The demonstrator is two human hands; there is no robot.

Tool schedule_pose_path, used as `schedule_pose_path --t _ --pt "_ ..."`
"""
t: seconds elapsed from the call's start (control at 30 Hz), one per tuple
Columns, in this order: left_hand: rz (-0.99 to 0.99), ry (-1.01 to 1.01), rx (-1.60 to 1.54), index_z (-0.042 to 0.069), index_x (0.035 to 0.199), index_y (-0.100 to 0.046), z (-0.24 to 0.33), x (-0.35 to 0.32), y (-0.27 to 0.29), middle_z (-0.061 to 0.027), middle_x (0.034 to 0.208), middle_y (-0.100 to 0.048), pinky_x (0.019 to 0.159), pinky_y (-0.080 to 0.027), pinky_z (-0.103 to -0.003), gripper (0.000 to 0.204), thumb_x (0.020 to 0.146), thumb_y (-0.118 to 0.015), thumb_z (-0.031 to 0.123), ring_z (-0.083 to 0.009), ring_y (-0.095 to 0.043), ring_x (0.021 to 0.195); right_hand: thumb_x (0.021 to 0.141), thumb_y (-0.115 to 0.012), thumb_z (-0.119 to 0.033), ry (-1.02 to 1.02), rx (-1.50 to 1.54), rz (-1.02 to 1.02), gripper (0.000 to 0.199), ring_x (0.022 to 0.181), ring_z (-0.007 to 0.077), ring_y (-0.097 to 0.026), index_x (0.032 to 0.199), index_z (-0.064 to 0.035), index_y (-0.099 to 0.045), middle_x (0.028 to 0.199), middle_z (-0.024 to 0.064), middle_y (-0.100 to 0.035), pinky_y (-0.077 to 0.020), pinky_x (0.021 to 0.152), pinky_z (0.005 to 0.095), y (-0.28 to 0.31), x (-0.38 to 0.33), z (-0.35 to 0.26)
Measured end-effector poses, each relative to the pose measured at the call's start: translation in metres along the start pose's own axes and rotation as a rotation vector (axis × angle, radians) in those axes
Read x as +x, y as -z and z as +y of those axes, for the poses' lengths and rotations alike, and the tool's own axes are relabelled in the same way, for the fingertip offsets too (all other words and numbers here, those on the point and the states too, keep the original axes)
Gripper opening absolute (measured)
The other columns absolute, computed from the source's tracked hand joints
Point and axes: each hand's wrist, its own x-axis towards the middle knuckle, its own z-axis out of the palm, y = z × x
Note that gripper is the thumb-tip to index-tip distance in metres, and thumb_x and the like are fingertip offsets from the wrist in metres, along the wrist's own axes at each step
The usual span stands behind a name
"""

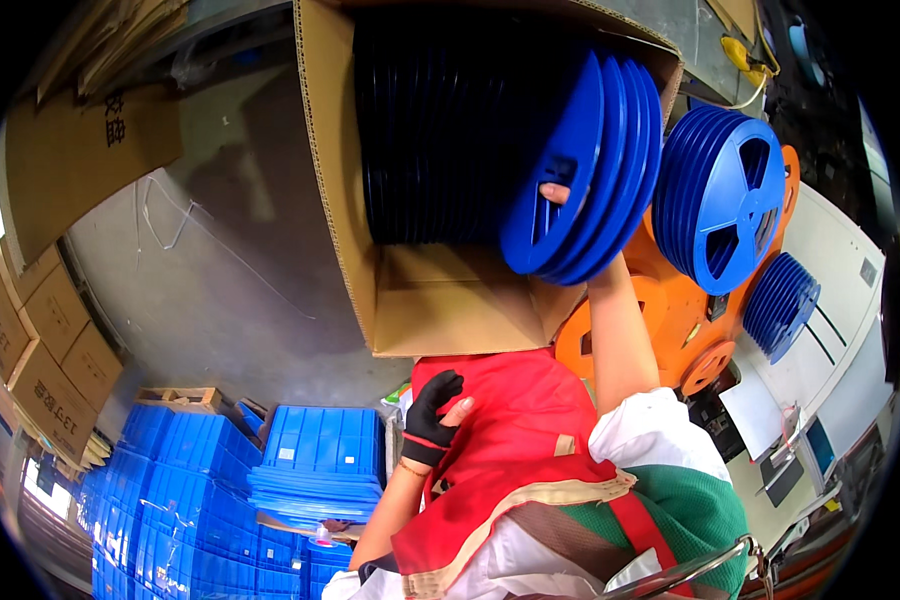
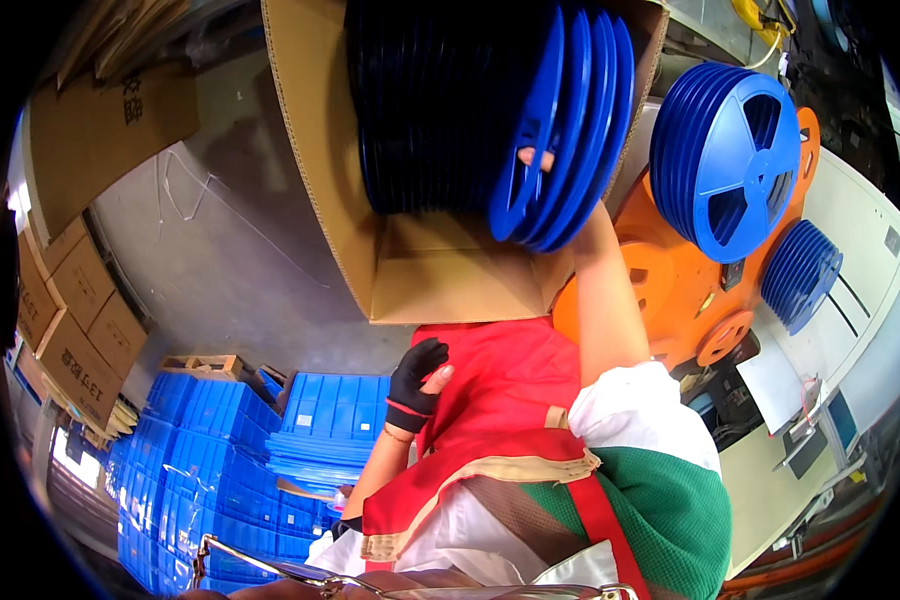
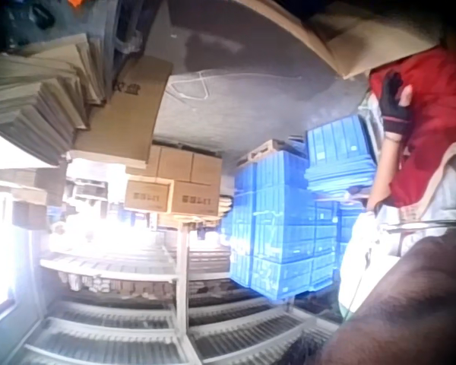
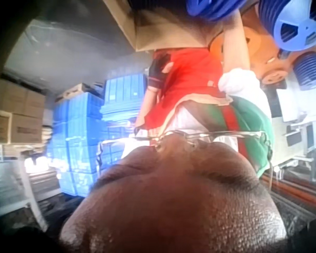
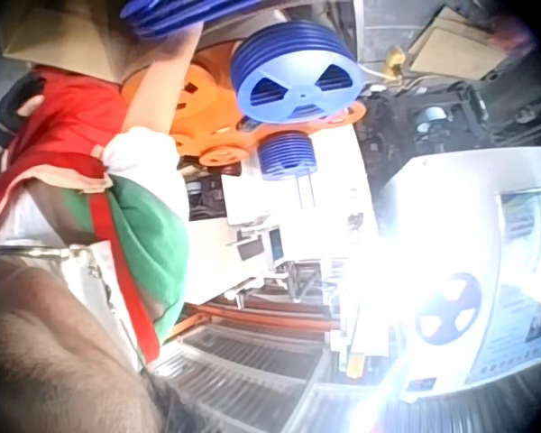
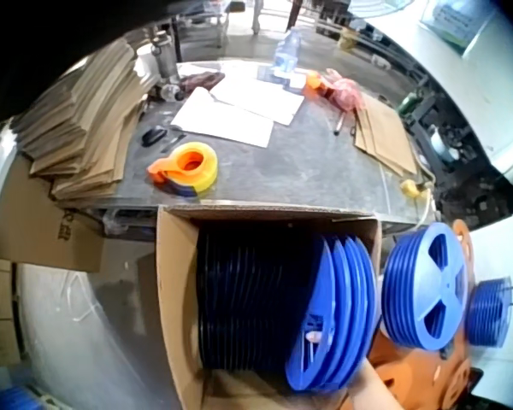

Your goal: The person packs blue plastic reels into a cardboard box by hand, moving them from a workbench and organizing them inside the box.

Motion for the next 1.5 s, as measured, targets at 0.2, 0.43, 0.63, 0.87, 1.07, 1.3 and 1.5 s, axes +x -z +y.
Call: schedule_pose_path --t 0.2,0.43,0.63,0.87,1.07,1.3,1.5 --pt "0.028 0.027 -0.11 -0.002 0.116 -0.046 -0.014 0.002 0.008 -0.0115 0.106 -0.057 0.087 -0.044 -0.029 0.047 0.076 -0.067 0.011 -0.0181 -0.056 0.099 0.081 -0.058 -0.031 -0.061 -0.02 -0.003 0.03 0.08 0.0155 -0.056 0.097 -0.0056 -0.058 0.087 0.0038 -0.06 -0.047 0.072 0.0288 0.004 -0.051 0.018" --pt "0.023 0.028 -0.115 -0.002 0.115 -0.046 -0.011 0.005 0.005 -0.0114 0.105 -0.057 0.086 -0.045 -0.028 0.046 0.076 -0.067 0.01 -0.0175 -0.056 0.098 0.082 -0.057 -0.031 -0.013 0.046 0.008 0.03 0.081 0.016 -0.056 0.098 -0.0053 -0.058 0.088 0.0041 -0.06 -0.0472 0.072 0.029 0.009 -0.011 0.009" --pt "0.049 0.052 -0.164 -0.001 0.114 -0.047 -0.021 0.004 0.005 -0.0096 0.104 -0.058 0.084 -0.045 -0.028 0.043 0.076 -0.066 0.007 -0.0159 -0.057 0.095 0.083 -0.055 -0.031 -0.017 0.108 -0.004 0.03 0.081 0.0164 -0.056 0.099 -0.0051 -0.058 0.089 0.0044 -0.06 -0.0473 0.073 0.0292 0.007 0.017 0.006" --pt "0.055 0.007 -0.177 -0.001 0.114 -0.047 -0.025 0.008 -0.002 -0.0101 0.103 -0.058 0.084 -0.046 -0.028 0.043 0.076 -0.067 0.006 -0.0164 -0.057 0.095 0.084 -0.054 -0.031 -0.058 0.172 -0.018 0.03 0.081 0.0169 -0.057 0.099 -0.0048 -0.058 0.09 0.0046 -0.06 -0.0475 0.073 0.0295 0.008 0.033 0.015" --pt "0.055 0.024 -0.159 -0.002 0.113 -0.047 -0.015 0.004 -0.006 -0.0107 0.103 -0.058 0.085 -0.045 -0.028 0.039 0.077 -0.062 -0.001 -0.0168 -0.056 0.095 0.085 -0.053 -0.031 -0.101 0.238 0.031 0.03 0.082 0.0173 -0.057 0.1 -0.0046 -0.057 0.09 0.0049 -0.061 -0.0477 0.073 0.0297 0.001 0.055 0.031" --pt "0.052 -0.004 -0.113 -0.002 0.114 -0.048 0.003 -0.004 -0.011 -0.0101 0.104 -0.057 0.085 -0.044 -0.028 0.042 0.077 -0.066 0.007 -0.0163 -0.056 0.096 0.09 -0.036 -0.043 0.122 -0.089 0.312 0.063 0.128 0.0247 -0.027 0.132 0.0027 -0.027 0.137 0.0141 -0.031 -0.0189 0.105 0.0353 0.002 -0.01 0.027" --pt "0.049 -0.048 -0.009 -0.002 0.113 -0.048 0.03 -0.017 -0.024 -0.0107 0.103 -0.058 0.085 -0.044 -0.028 0.041 0.079 -0.065 0.011 -0.0165 -0.056 0.095 0.08 -0.058 -0.01 1.06 -1.173 0.378 0.036 0.114 0.0304 -0.042 0.114 0.0006 -0.05 0.119 0.015 -0.048 -0.0303 0.098 0.0347 0.019 -0.115 -0.042"
